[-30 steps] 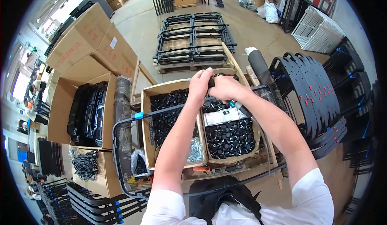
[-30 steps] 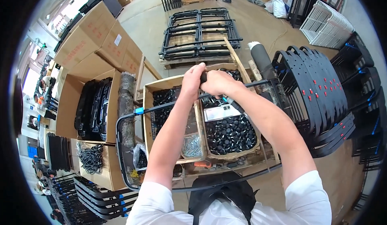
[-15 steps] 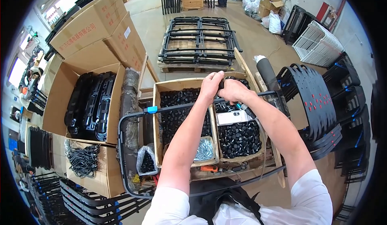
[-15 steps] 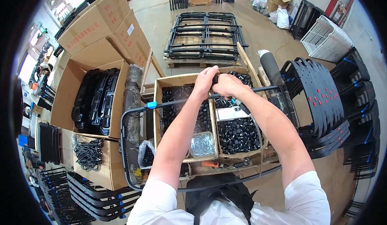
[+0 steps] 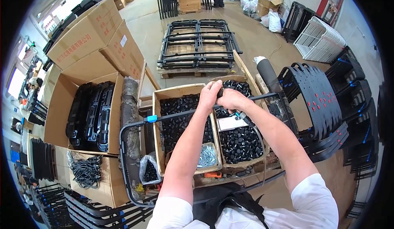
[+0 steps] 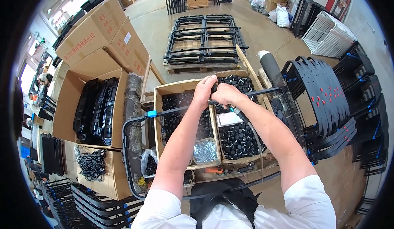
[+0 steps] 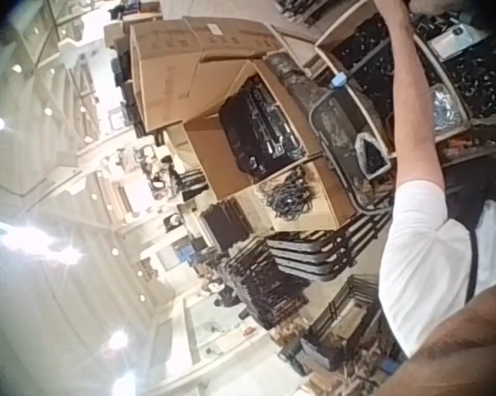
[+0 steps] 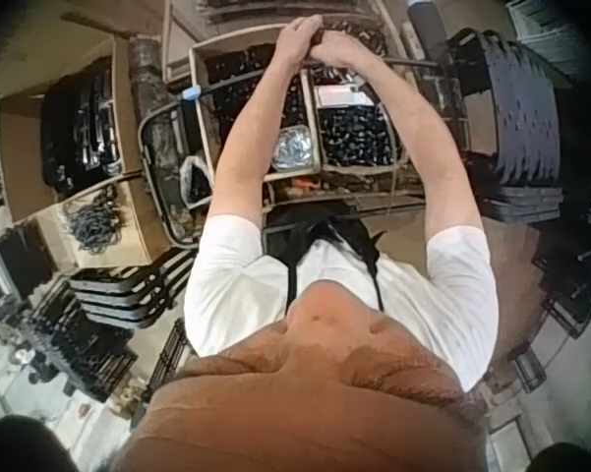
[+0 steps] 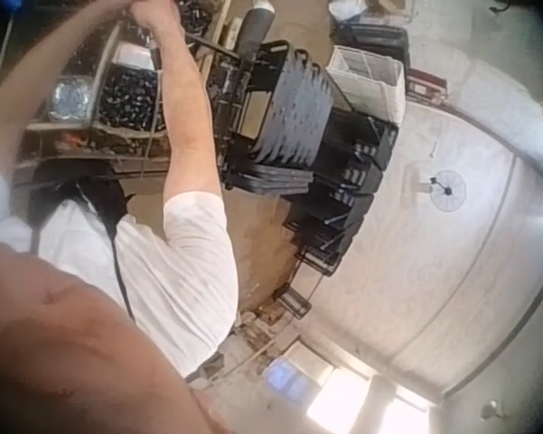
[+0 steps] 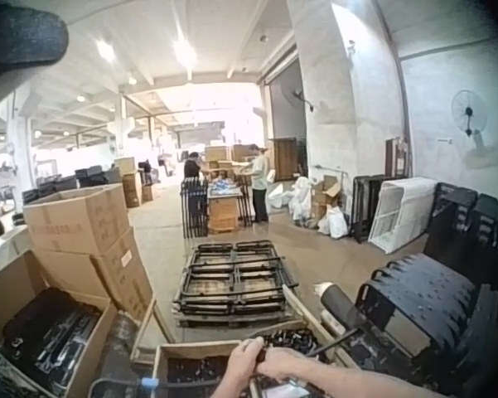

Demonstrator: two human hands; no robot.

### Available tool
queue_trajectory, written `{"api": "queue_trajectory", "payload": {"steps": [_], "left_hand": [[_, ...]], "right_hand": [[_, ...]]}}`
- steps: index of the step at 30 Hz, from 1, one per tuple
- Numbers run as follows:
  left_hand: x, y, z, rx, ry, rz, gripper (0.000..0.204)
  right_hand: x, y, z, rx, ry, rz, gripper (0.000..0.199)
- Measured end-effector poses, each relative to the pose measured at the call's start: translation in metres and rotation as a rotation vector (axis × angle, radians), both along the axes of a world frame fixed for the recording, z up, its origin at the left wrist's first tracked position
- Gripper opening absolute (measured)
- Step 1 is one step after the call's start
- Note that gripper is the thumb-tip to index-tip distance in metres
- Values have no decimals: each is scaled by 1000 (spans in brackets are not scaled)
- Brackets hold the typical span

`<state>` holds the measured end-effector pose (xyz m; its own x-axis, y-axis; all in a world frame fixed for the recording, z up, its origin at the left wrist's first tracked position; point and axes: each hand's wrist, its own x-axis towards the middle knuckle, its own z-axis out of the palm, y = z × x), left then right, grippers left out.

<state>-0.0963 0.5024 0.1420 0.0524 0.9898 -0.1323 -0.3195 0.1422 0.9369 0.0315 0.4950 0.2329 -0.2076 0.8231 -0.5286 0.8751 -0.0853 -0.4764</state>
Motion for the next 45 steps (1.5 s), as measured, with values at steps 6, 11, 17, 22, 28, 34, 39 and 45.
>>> {"api": "queue_trajectory", "payload": {"steps": [6,11,17,22,28,34,39,45], "left_hand": [[-1,-2,-6,9,-50,-5,32],[-3,-1,-4,-6,-71,-28,32],[-4,0,8,-11,-101,-88,34],[-4,-1,12,28,-96,-66,31],[7,-30,42,158,-17,-76,25],[48,-138,42,129,-34,-313,27],[73,-241,42,-25,-138,-536,32],[78,-329,47,-97,-148,-603,32]], "right_hand": [[0,12,-9,-84,87,20,20],[-1,15,-6,-46,66,8,25],[2,18,-7,-19,110,-13,26],[2,13,-5,-51,85,-14,28],[13,-43,43,251,-55,41,39],[56,-166,74,98,-219,47,39],[86,-268,81,-140,-218,-54,41],[104,-360,75,-30,-186,46,42]]}}
